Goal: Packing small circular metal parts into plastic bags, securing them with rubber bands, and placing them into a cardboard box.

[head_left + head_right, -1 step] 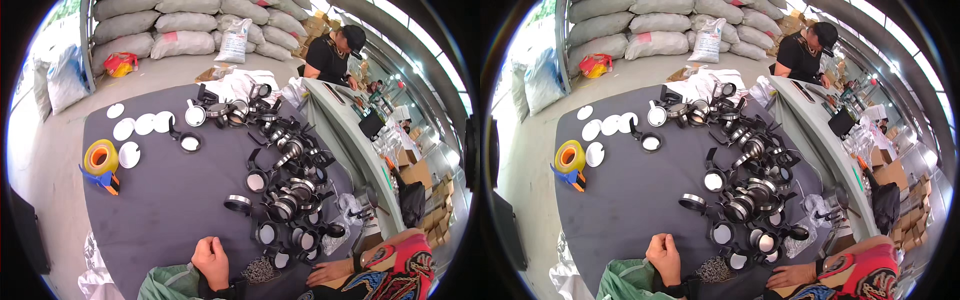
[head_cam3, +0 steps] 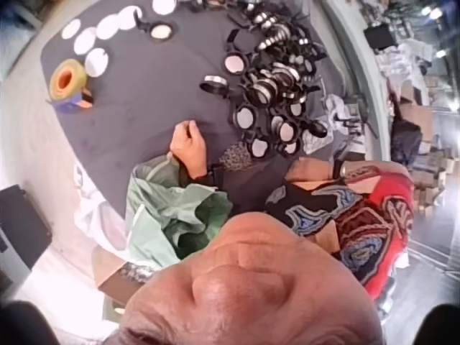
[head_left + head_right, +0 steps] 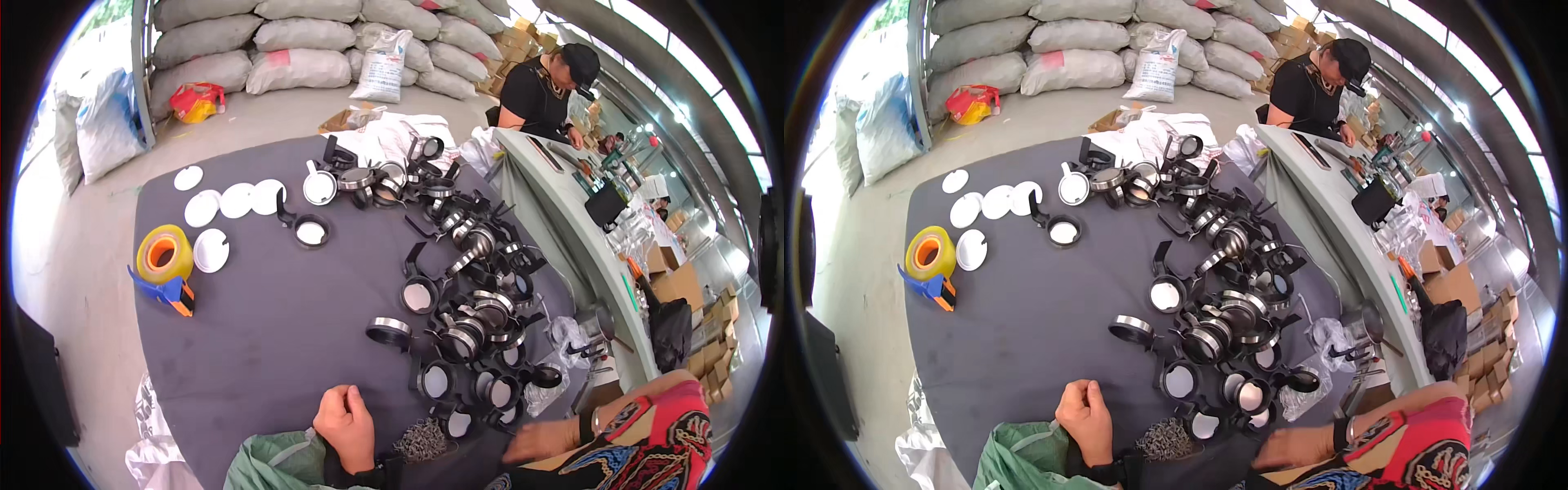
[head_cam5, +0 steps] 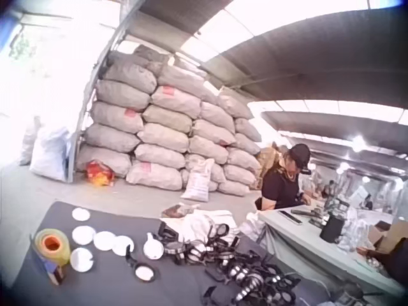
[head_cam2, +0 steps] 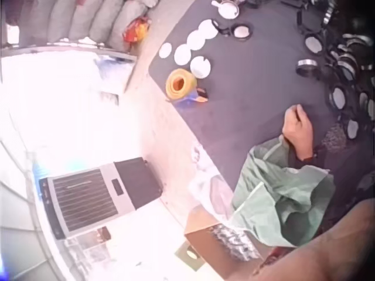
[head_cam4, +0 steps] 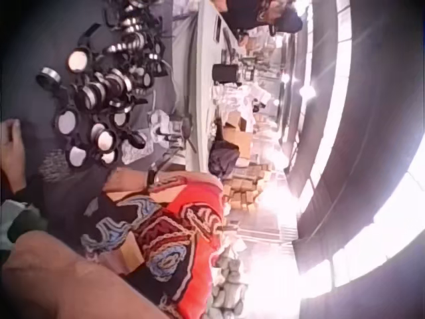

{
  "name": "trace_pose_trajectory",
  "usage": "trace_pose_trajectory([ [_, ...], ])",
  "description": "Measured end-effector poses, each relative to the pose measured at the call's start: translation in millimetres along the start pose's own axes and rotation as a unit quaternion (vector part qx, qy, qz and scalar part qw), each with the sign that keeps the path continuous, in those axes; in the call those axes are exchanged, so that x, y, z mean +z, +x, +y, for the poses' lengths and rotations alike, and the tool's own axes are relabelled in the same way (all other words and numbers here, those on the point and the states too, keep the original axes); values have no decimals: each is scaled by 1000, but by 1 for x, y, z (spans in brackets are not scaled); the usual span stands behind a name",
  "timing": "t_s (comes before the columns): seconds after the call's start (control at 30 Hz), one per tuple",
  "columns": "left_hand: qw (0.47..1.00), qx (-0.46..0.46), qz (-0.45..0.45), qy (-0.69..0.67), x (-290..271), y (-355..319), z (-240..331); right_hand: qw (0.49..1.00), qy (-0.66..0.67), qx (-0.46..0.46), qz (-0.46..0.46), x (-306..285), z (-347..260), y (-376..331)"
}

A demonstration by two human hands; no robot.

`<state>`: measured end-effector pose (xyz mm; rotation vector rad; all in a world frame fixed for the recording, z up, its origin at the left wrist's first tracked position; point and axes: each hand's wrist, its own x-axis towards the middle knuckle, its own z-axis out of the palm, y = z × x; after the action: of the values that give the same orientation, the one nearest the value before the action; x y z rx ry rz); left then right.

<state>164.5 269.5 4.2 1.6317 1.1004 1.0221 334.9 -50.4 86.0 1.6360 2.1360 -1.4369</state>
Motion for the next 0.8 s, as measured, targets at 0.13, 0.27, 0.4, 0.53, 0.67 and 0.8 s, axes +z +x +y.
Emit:
trace_pose_trajectory([
  [0.13,1000,4,7,10,-2,-6,-2,891,32,173,418,-115,-18,40],
  [0.27,999,2,21,24,-4,-9,-15,750,154,201,611,-208,-2,66],
  [0.4,999,17,17,23,6,-10,-5,699,74,137,698,-296,24,78],
  [0.53,999,8,19,31,4,-7,-6,656,2,99,748,-400,84,143],
  [0.67,999,6,27,25,0,-5,-7,714,-67,148,681,-464,113,214],
  [0.8,1000,8,23,18,4,-6,-8,768,-175,219,575,-476,122,267],
])
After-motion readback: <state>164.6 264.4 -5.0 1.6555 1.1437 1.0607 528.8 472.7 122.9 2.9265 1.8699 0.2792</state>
